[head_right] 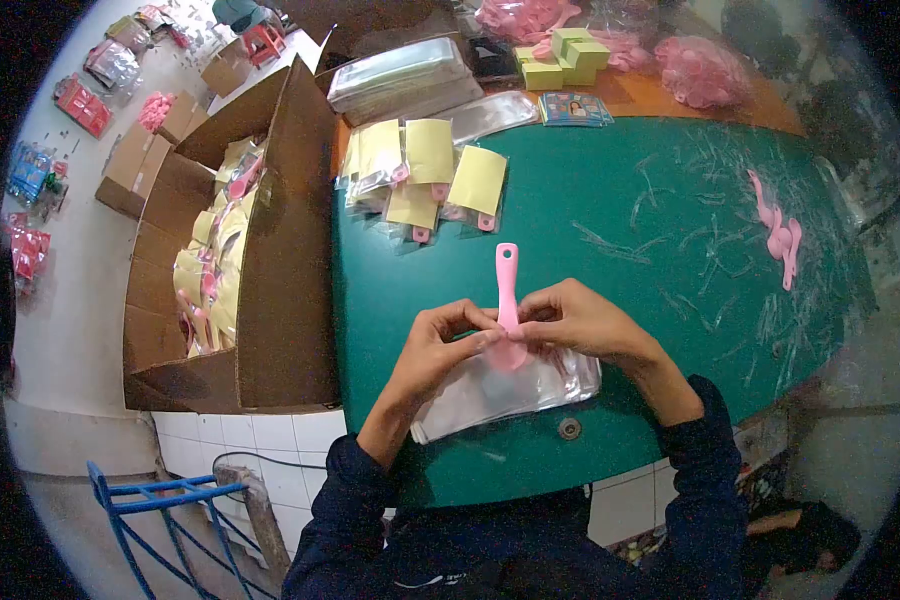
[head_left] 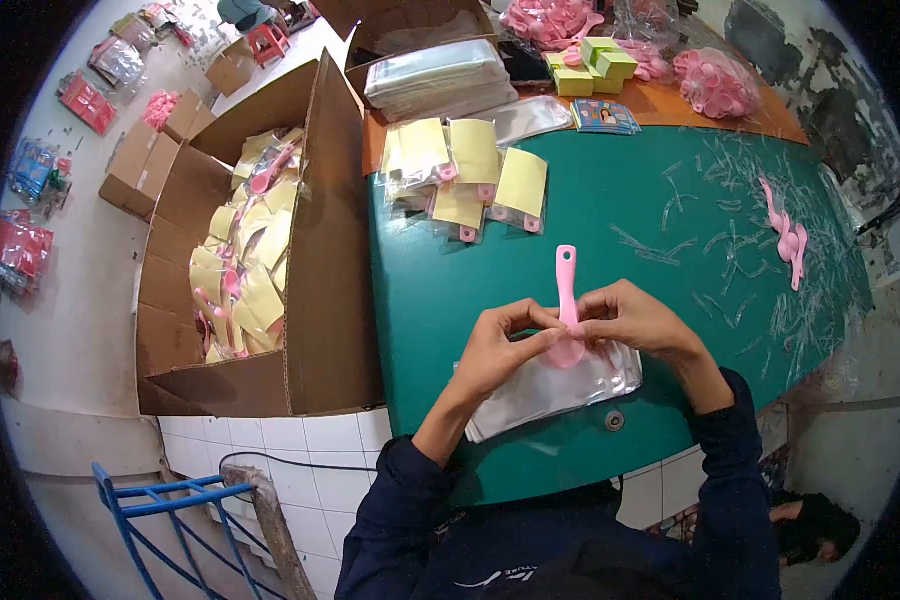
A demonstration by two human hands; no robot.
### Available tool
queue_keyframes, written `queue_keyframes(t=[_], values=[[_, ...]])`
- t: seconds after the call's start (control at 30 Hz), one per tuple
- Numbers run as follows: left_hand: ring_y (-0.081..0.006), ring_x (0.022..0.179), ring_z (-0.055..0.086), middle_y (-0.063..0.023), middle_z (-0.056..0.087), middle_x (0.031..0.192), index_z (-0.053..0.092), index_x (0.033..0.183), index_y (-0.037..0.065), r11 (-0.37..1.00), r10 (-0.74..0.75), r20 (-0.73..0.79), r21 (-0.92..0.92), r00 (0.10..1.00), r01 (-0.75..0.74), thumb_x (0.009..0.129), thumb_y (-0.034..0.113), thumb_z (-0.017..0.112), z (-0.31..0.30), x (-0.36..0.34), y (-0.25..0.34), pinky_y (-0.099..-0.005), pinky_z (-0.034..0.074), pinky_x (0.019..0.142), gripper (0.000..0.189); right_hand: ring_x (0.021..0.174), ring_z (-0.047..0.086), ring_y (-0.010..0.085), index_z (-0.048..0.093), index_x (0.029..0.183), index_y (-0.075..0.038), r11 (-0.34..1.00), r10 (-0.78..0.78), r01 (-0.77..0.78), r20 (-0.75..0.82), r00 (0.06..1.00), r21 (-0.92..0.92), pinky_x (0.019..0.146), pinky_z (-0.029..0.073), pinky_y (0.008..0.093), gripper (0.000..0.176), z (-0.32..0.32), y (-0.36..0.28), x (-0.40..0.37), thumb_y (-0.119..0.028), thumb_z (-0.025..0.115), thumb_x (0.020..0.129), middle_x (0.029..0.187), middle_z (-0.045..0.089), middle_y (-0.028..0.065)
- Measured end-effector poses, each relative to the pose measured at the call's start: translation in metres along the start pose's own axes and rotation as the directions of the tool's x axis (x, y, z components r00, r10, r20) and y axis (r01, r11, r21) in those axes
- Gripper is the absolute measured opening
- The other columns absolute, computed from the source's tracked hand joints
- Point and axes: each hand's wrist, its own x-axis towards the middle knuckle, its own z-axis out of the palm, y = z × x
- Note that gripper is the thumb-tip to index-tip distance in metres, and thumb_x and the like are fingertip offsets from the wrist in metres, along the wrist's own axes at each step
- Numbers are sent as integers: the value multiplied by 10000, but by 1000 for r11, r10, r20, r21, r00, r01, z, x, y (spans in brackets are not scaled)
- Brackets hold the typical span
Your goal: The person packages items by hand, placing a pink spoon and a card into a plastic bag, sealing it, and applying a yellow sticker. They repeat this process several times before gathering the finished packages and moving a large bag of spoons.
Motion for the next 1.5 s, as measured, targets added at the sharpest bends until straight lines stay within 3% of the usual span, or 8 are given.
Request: queue_keyframes(t=[0.43, 0.73, 1.07, 1.37, 1.4, 1.43, 1.47, 1.5], values=[[-127, 823, 589, -79, 618, 935, 615, 855, -20, 989, -46, -84, -147, 995, 33, 820, 81, 635, -3, 2, -8, -257, 486, 746, 109, 621, 588, 83, 644, 852, 68, 814, -306, 93, -288, 907, -573, 554, 477, 230, 183, 19, -4, -8, -112, 645, 821, 702, 651, 74], [-119, 846, 578, -62, 610, 949, 611, 860, -6, 990, -28, -93, -137, 995, 15, 821, 96, 643, -3, 0, 0, -257, 473, 784, 114, 609, 619, 126, 639, 865, 56, 991, -132, 131, -166, 977, -21, 575, 508, 241, 150, -6, -9, -9, -87, 624, 823, 708, 641, 91], [-114, 844, 563, -70, 607, 978, 623, 855, -9, 977, 17, -36, -213, 999, -24, 820, 68, 637, -3, 0, 0, -245, 447, 783, 86, 609, 603, 108, 613, 1029, 53, 1000, 10, -11, 60, 998, 22, 550, 490, 221, 260, -2, -15, -7, -101, 622, 820, 749, 632, 78], [-108, 833, 555, -78, 606, 1003, 620, 861, 4, 976, 11, -76, -216, 997, -28, 825, 88, 638, -5, -4, 8, -260, 449, 776, 93, 588, 598, 120, 647, 791, 4, 973, -112, 121, 58, 992, -196, 522, 480, 233, 130, -72, -54, -39, -123, 668, 780, 682, 619, 60], [-107, 835, 555, -77, 605, 1003, 619, 862, 5, 974, 19, -82, -224, 996, -37, 825, 93, 640, -6, -4, 8, -260, 449, 777, 97, 568, 597, 135, 640, 735, -21, 891, -325, 343, 108, 939, -296, 505, 479, 247, 125, -126, -45, -49, -135, 675, 770, 668, 622, 68], [-105, 836, 554, -75, 605, 1002, 618, 862, 7, 972, 26, -85, -230, 996, -45, 826, 98, 641, -7, -4, 9, -261, 448, 779, 101, 596, 600, 127, 635, 800, -26, 796, -532, 524, 62, 844, -304, 511, 476, 252, 113, -191, -25, -58, -133, 661, 772, 699, 630, 64], [-104, 838, 553, -74, 604, 1002, 617, 863, 8, 970, 34, -88, -237, 996, -54, 826, 104, 643, -8, -4, 8, -261, 448, 781, 105, 700, 615, 130, 611, 899, -20, 863, -501, 463, -215, 839, -203, 582, 490, 274, 189, -239, -24, -67, -159, 654, 778, 791, 643, 62], [-107, 852, 548, -79, 598, 1013, 608, 856, 11, 970, 36, -81, -236, 996, -54, 829, 100, 636, -8, -5, 8, -260, 443, 786, 97, 840, 625, 178, 585, 1018, -17, 940, -323, 299, -718, 617, -166, 703, 492, 300, 312, -242, -32, -65, -222, 651, 792, 919, 648, 94]])
